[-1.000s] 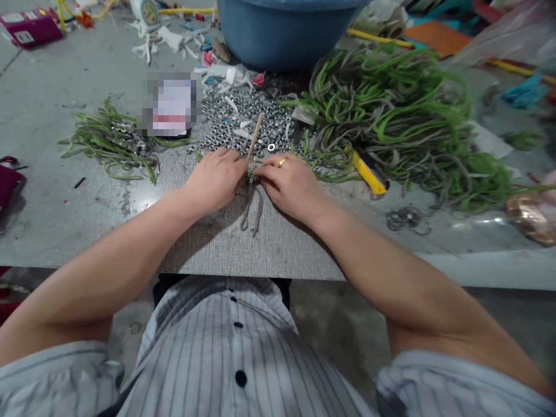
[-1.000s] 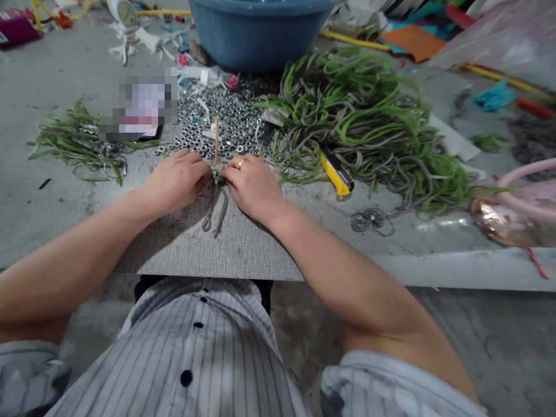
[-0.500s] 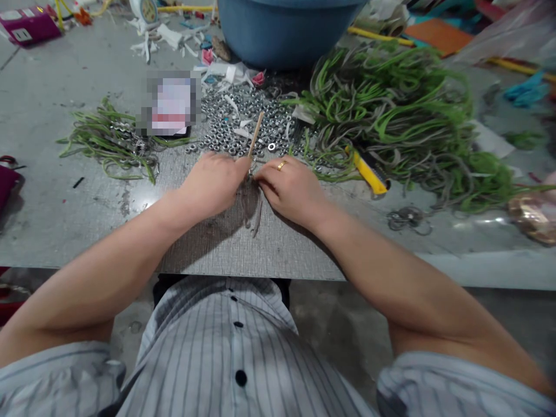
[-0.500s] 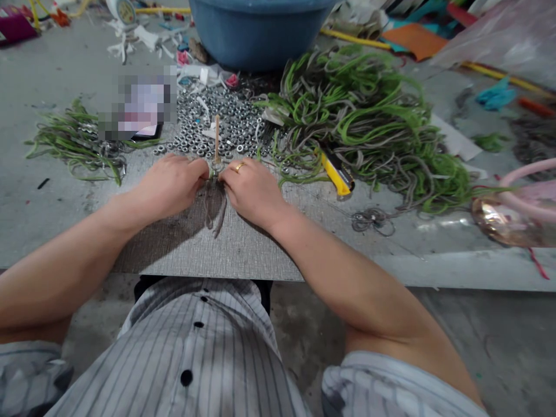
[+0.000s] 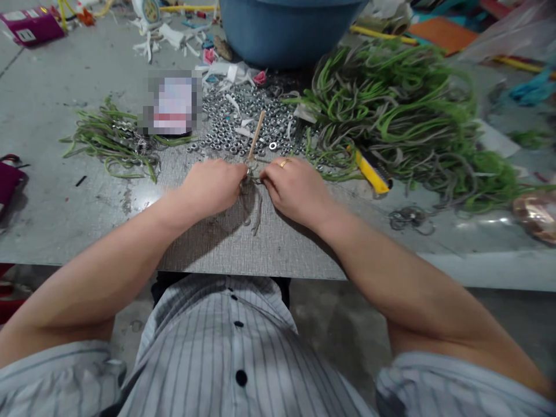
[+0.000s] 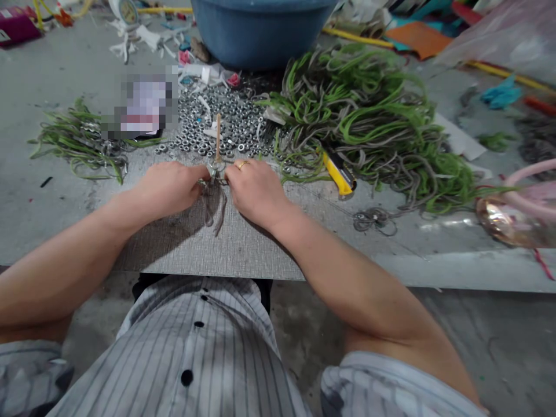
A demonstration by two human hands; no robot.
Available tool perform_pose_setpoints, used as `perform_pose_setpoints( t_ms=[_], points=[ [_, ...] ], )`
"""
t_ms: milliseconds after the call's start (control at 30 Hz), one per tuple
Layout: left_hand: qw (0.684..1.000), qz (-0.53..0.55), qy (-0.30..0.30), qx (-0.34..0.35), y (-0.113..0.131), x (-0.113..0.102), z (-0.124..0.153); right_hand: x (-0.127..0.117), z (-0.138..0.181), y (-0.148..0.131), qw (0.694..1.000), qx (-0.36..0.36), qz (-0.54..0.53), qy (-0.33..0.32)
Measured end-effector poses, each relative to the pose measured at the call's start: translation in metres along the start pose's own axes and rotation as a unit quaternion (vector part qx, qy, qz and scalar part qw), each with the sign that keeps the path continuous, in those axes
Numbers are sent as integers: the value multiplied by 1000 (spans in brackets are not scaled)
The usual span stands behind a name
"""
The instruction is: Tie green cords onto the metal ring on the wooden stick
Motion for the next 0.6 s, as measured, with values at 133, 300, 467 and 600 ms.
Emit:
perform_pose_setpoints(
  t_ms=[133, 300, 467, 600],
  points=[
    [1000, 1, 6, -3, 1, -4, 2, -1, 0, 1, 1000, 16, -6, -10],
    [1000, 8, 29, 2, 3, -7, 5, -2, 0, 10, 994, 66, -84, -16],
    [1000, 25, 19, 3, 4, -1, 2, 1, 4, 14, 982, 146, -96, -65],
    [999, 40, -4, 1, 1, 6, -3, -2, 3, 10, 983, 147, -89, -71]
  ],
)
Point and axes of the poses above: each hand's wrist, its own z-axis away from the middle knuckle, its own x-axis out of the palm, y = z × x, the point moved 9 cm from there along -z, towards the middle knuckle, and after that the axes turned 5 degrees about -z, right-handed, at the moved point
